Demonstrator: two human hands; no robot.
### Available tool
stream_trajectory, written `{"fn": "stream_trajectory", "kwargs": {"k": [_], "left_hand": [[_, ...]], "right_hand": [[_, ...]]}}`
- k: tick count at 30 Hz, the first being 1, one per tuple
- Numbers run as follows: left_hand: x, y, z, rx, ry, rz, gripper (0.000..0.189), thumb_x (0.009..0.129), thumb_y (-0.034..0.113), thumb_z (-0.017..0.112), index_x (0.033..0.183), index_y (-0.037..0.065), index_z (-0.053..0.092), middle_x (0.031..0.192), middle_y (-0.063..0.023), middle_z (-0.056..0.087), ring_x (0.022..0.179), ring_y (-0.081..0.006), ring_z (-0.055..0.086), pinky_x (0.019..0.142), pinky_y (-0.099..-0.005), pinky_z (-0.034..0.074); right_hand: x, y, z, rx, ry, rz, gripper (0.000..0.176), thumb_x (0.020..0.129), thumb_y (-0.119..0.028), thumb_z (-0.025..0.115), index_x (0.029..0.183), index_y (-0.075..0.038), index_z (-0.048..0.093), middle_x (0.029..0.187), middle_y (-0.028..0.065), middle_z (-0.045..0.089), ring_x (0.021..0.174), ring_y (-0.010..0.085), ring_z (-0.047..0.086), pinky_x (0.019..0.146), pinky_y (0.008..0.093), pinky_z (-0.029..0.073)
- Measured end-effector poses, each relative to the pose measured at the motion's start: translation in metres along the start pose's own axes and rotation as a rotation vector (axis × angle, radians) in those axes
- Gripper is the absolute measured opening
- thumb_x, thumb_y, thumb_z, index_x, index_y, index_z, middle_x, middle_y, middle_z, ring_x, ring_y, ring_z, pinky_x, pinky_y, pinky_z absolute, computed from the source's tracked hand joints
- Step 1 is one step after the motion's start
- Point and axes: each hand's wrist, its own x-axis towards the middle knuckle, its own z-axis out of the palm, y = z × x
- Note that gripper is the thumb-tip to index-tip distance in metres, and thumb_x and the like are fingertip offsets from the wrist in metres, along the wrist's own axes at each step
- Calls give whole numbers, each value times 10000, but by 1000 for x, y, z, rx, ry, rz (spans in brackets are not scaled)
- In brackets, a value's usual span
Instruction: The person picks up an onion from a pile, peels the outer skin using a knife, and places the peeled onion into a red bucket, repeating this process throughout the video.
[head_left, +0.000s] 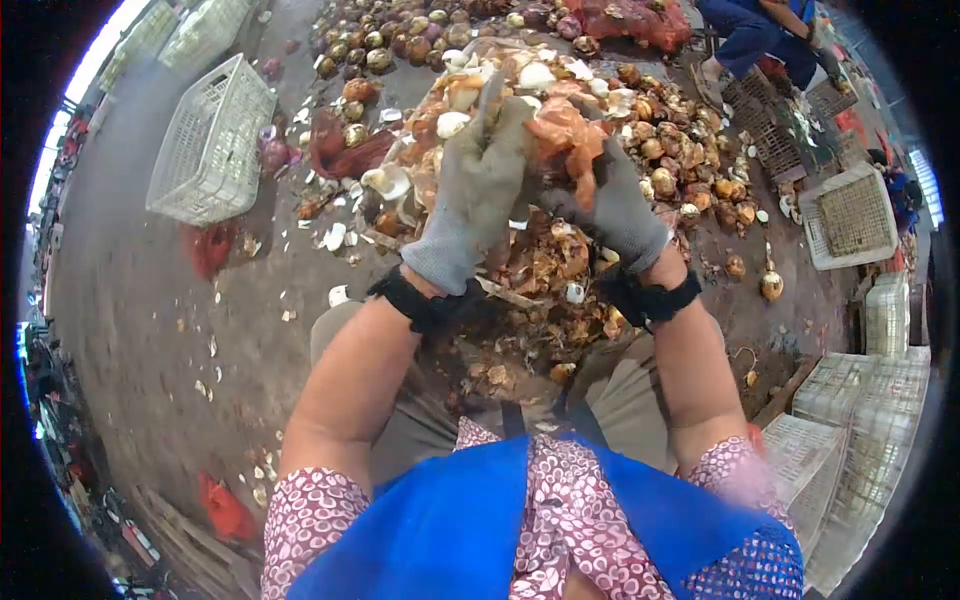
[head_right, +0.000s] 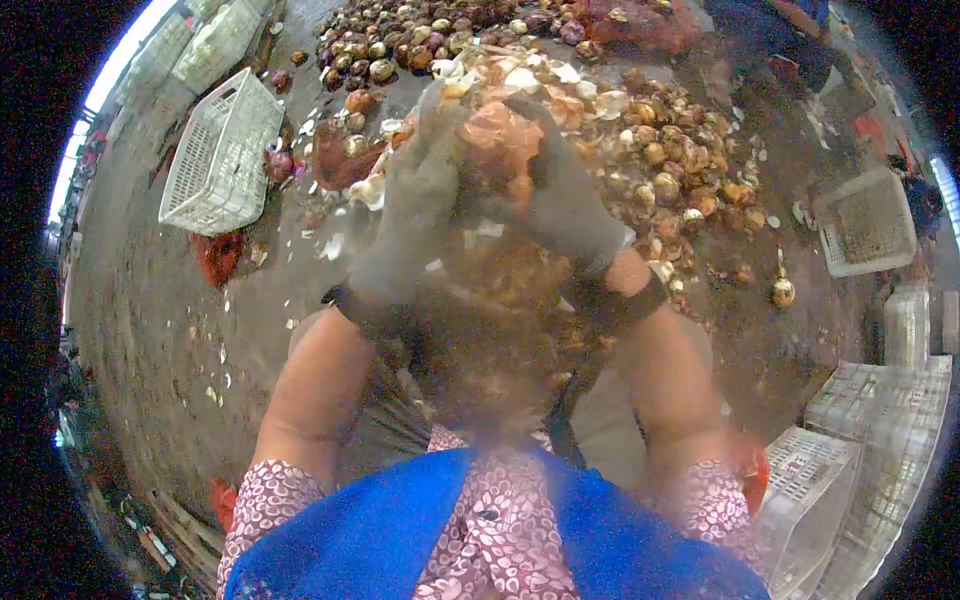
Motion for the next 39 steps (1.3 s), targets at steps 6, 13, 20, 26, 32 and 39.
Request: {"fn": "stream_trajectory", "kwargs": {"k": [6, 13, 20, 26, 32, 39], "left_hand": [[-1, 15, -18, 385, -157, -82, 287, 927, 261, 524, 929, -11, 616, 594, -15, 544, 486, -80, 521, 413, -251, 406], [-3, -2, -17, 1309, -382, 367, 309, 869, 217, 559, 1141, 72, 542, 811, -184, 620, 691, -350, 616, 590, -446, 494], [-8, -1, -14, 1326, -478, 445, 347, 845, 162, 559, 1159, 33, 486, 794, -193, 611, 730, -376, 612, 588, -467, 481], [-10, 4, -11, 1365, -470, 341, 315, 850, 151, 553, 1127, 19, 479, 795, -198, 616, 743, -386, 615, 617, -474, 480], [-13, 18, -14, 1345, -543, 239, 290, 836, 140, 568, 1078, 14, 470, 809, -213, 611, 791, -397, 618, 673, -481, 486], [-14, 19, -14, 1449, -508, 194, 432, 771, 102, 641, 1147, 4, 452, 921, -218, 604, 890, -397, 606, 741, -468, 484]], "right_hand": [[-11, 16, -13, 610, 87, 194, 176, 836, -134, 610, 983, -38, 613, 964, 28, 616, 883, 155, 588, 782, 311, 505], [-12, 31, -38, 1012, -94, 255, 252, 927, -228, 515, 1035, -22, 611, 1043, 90, 642, 947, 188, 620, 779, 336, 521], [-22, 8, -37, 655, 59, 442, 275, 796, -180, 663, 986, 20, 675, 917, 92, 690, 855, 183, 649, 742, 308, 502], [-25, 9, -35, 383, -71, 167, 286, 847, -39, 621, 1129, -18, 587, 1090, 122, 637, 976, 214, 630, 826, 358, 517], [-17, -20, -20, 343, 80, 300, 349, 767, -191, 734, 1069, -51, 632, 981, 40, 655, 866, 144, 628, 751, 295, 515], [-36, -3, -16, 506, 6, 363, 300, 849, -170, 614, 1096, 1, 622, 1054, 95, 649, 955, 184, 629, 836, 333, 515]]}}
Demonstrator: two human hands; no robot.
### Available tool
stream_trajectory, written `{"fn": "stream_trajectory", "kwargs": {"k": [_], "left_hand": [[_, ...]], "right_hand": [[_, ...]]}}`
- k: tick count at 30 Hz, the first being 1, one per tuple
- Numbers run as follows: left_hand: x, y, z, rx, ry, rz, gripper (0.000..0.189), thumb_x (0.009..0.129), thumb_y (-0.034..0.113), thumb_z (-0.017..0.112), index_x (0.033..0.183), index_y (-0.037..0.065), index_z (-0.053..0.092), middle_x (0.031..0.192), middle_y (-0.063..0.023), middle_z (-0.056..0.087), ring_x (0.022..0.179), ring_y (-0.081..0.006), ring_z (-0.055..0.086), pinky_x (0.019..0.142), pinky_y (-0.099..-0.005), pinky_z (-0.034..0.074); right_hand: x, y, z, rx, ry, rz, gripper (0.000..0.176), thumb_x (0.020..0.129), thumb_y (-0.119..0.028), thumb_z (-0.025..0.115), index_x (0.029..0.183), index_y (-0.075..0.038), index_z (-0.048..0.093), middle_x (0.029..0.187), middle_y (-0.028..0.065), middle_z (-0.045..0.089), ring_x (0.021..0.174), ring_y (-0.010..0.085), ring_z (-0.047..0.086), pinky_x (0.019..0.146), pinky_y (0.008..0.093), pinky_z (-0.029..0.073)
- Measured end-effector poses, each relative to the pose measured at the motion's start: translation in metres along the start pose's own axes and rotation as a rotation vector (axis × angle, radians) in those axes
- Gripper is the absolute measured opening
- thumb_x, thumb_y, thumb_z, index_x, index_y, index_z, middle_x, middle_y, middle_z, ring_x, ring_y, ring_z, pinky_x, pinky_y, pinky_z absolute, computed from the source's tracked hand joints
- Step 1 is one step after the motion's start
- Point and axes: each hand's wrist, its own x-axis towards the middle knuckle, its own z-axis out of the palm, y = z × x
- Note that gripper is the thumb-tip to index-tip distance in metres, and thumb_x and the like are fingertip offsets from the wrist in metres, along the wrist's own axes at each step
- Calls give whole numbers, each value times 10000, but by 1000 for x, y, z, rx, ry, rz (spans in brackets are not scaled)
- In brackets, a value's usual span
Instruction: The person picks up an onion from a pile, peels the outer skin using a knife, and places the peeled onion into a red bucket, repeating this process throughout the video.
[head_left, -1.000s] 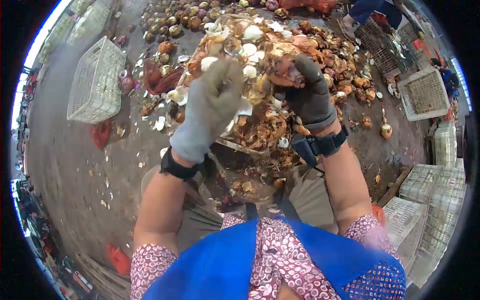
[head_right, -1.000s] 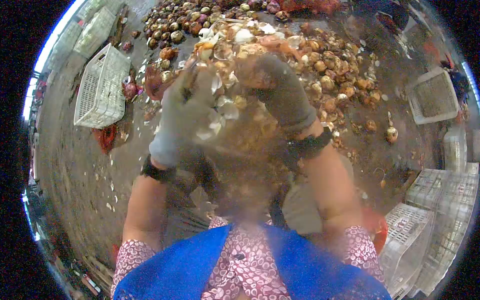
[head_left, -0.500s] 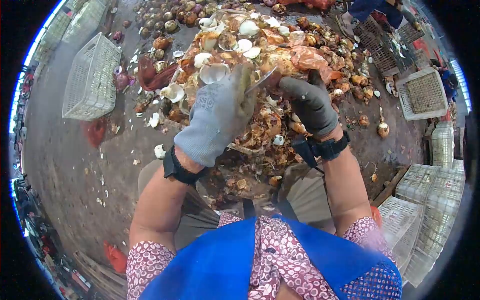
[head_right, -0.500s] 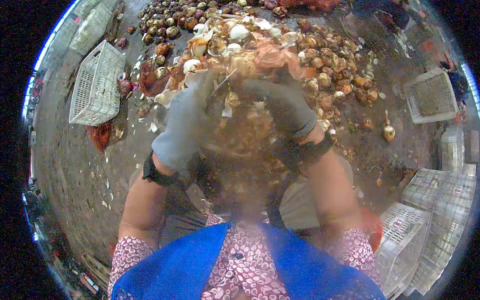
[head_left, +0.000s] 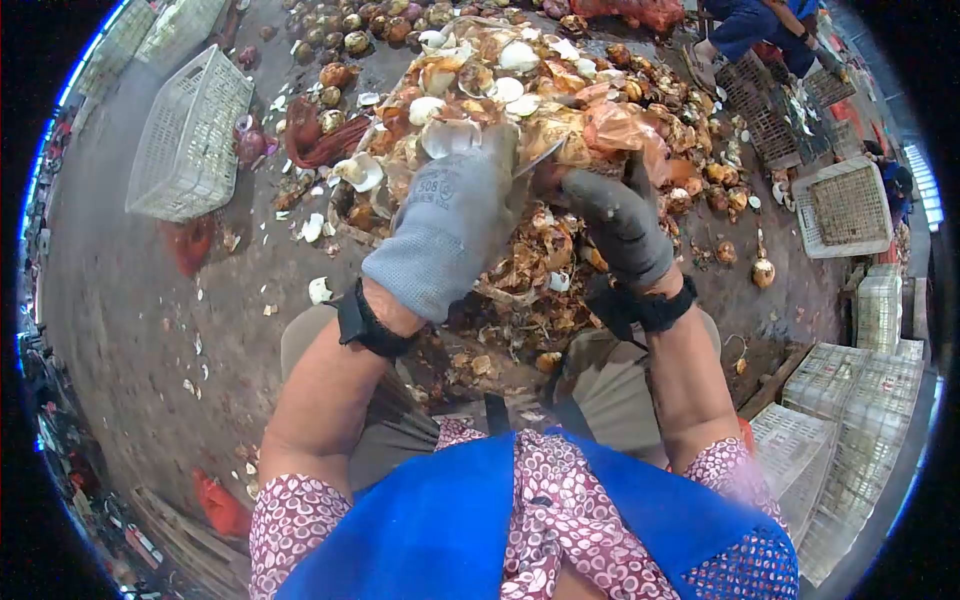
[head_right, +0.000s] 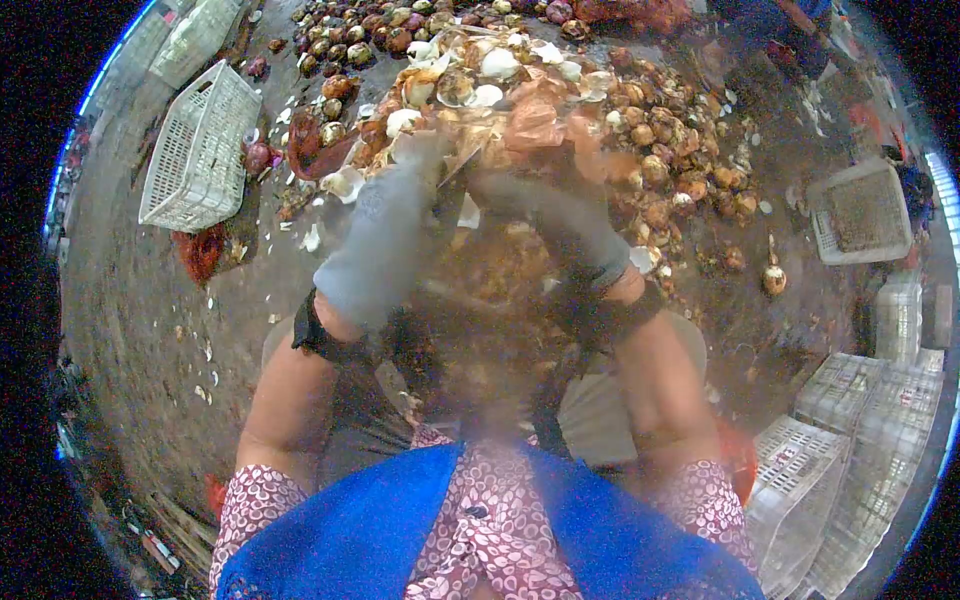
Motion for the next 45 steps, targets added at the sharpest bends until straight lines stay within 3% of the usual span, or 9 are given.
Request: {"fn": "stream_trajectory", "kwargs": {"k": [8, 13, 21, 25, 30, 33, 35, 39, 45], "left_hand": [[-5, -6, 10, -138, 163, 85, 537, 775, 136, 660, 1233, -1, 414, 966, -243, 600, 916, -407, 586, 778, -463, 472], [5, -9, 12, -45, 82, 63, 593, 776, 150, 670, 1271, -19, 388, 947, -225, 612, 878, -398, 602, 783, -469, 466], [10, -6, 18, -60, 181, 246, 516, 773, 133, 642, 1212, -34, 430, 889, -220, 628, 814, -379, 632, 690, -456, 493], [10, -10, 30, -194, 120, 120, 423, 781, 159, 649, 1124, -8, 467, 859, -213, 632, 751, -385, 640, 660, -436, 508], [5, -3, 15, -39, 204, 178, 440, 779, 199, 672, 1121, -2, 481, 871, -205, 636, 812, -361, 647, 700, -445, 513], [8, -13, 16, -112, 119, 214, 455, 754, 146, 688, 1152, 26, 503, 918, -183, 642, 892, -337, 635, 748, -430, 507], [12, -15, 20, -367, -102, 160, 525, 712, 28, 701, 1210, 76, 540, 1009, -142, 654, 1008, -301, 609, 819, -394, 497], [8, -47, 42, -835, -100, 235, 297, 842, 204, 592, 1079, 26, 607, 799, -69, 642, 533, -105, 546, 453, -249, 426], [5, -32, -3, -1135, -194, 105, 330, 880, 317, 559, 981, 12, 636, 795, -66, 629, 462, -53, 492, 324, -194, 329]], "right_hand": [[12, -14, -11, 313, -333, 137, 280, 894, -219, 524, 1052, -21, 642, 1022, 69, 652, 930, 167, 612, 876, 334, 474], [8, -30, 26, -537, 104, -421, 197, 785, -84, 706, 972, -48, 652, 961, 16, 641, 849, 105, 598, 730, 259, 509], [-13, -17, 1, 196, -135, -3, 168, 861, -59, 615, 1014, -3, 653, 1112, 84, 625, 1006, 192, 617, 884, 347, 505], [0, -24, 19, -544, 84, -267, 328, 798, -65, 686, 1107, -6, 593, 1129, 108, 622, 1020, 222, 616, 889, 369, 501], [-11, -14, -5, 126, -171, -25, 343, 817, -126, 608, 1145, -37, 561, 1037, 73, 637, 884, 144, 610, 791, 286, 497], [-12, -10, -13, -300, -370, -472, 386, 739, -56, 751, 1088, -59, 584, 1125, 122, 619, 1045, 231, 609, 889, 363, 505], [-14, -11, -18, 314, -264, 39, 435, 737, -74, 760, 1131, -73, 575, 1181, 119, 598, 1103, 225, 581, 926, 359, 487], [-16, -11, -40, -279, -154, 210, 741, 736, -376, 764, 1332, -91, 429, 1259, 136, 554, 1136, 237, 557, 951, 371, 474], [-5, -4, -25, 448, -68, 218, 494, 798, -119, 633, 1263, -31, 490, 1033, 96, 616, 935, 194, 602, 814, 300, 481]]}}
